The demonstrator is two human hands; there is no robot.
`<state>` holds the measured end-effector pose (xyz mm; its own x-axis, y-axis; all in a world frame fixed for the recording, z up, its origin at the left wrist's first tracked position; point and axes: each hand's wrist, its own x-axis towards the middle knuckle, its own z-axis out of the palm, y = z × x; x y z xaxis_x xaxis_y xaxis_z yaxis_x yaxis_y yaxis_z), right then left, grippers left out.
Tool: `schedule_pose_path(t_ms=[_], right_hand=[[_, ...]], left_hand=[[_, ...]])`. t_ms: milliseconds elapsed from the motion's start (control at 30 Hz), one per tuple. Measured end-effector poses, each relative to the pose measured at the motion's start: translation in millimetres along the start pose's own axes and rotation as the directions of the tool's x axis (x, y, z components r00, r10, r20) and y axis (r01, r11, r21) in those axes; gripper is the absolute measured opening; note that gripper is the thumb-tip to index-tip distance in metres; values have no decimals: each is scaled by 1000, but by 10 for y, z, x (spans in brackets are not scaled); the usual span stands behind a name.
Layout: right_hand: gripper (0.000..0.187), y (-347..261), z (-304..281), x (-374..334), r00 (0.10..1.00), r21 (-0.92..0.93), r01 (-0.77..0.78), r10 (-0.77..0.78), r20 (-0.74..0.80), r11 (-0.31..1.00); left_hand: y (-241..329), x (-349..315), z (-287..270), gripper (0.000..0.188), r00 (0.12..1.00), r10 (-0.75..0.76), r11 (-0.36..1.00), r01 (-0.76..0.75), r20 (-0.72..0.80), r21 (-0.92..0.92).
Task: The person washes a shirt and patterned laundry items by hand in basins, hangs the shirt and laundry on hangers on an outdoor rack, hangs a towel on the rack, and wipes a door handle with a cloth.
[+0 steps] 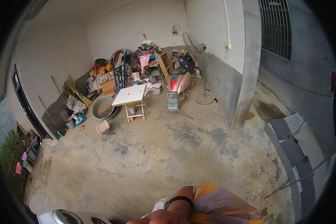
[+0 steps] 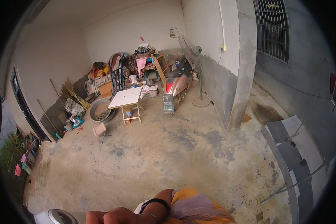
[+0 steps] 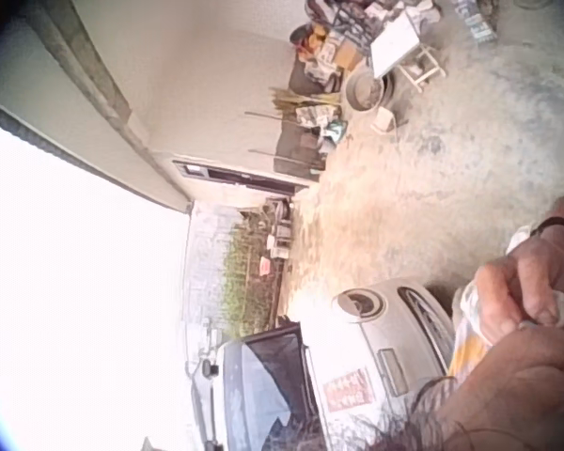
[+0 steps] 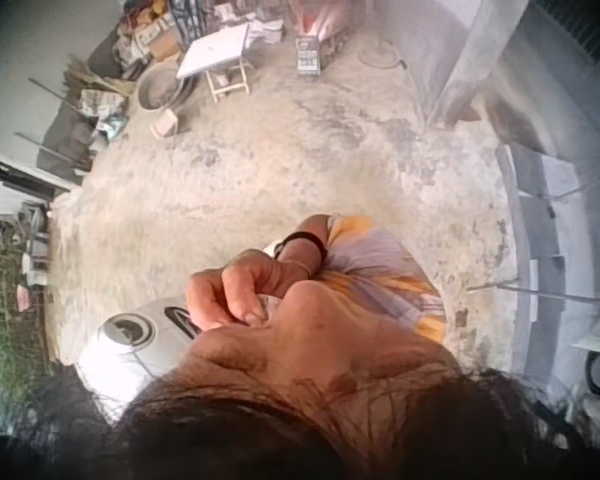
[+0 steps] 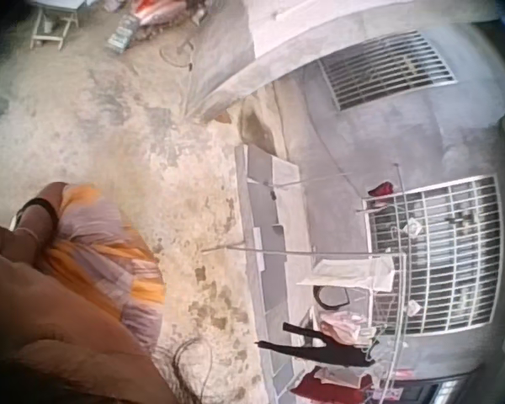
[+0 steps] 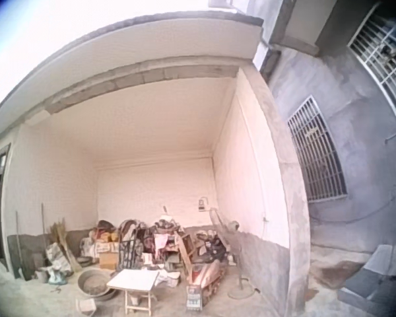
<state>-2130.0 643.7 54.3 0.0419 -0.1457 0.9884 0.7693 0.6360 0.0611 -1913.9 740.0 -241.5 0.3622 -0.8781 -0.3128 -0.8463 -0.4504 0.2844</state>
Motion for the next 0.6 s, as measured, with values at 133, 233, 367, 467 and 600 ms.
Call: schedule_pose_path(t_ms=[133,233,367,467,600], right_hand=[[15,-221,-1230,486,973,366,-123,185,-139,922],[13,-225,-2227,604,930,348,-276,341,-138,896],[9,65,-3648,973,873,198,-460,482,-81,866],[10,568,-4629,1006,833,276,-534,553,9,799],[11,1333,-5764,1224,795,335,-569,607,-10,751]], left_hand=[[-68,772,-670,25,992,-125,990,125,-9,-59],[-280,1351,-988,24,984,-176,978,174,-9,-112],[-623,2216,-1492,23,982,-189,960,188,14,-207],[-1304,2932,-1666,23,967,-253,937,240,-20,-254],[-1863,3803,-2512,28,939,-345,871,323,8,-370]])
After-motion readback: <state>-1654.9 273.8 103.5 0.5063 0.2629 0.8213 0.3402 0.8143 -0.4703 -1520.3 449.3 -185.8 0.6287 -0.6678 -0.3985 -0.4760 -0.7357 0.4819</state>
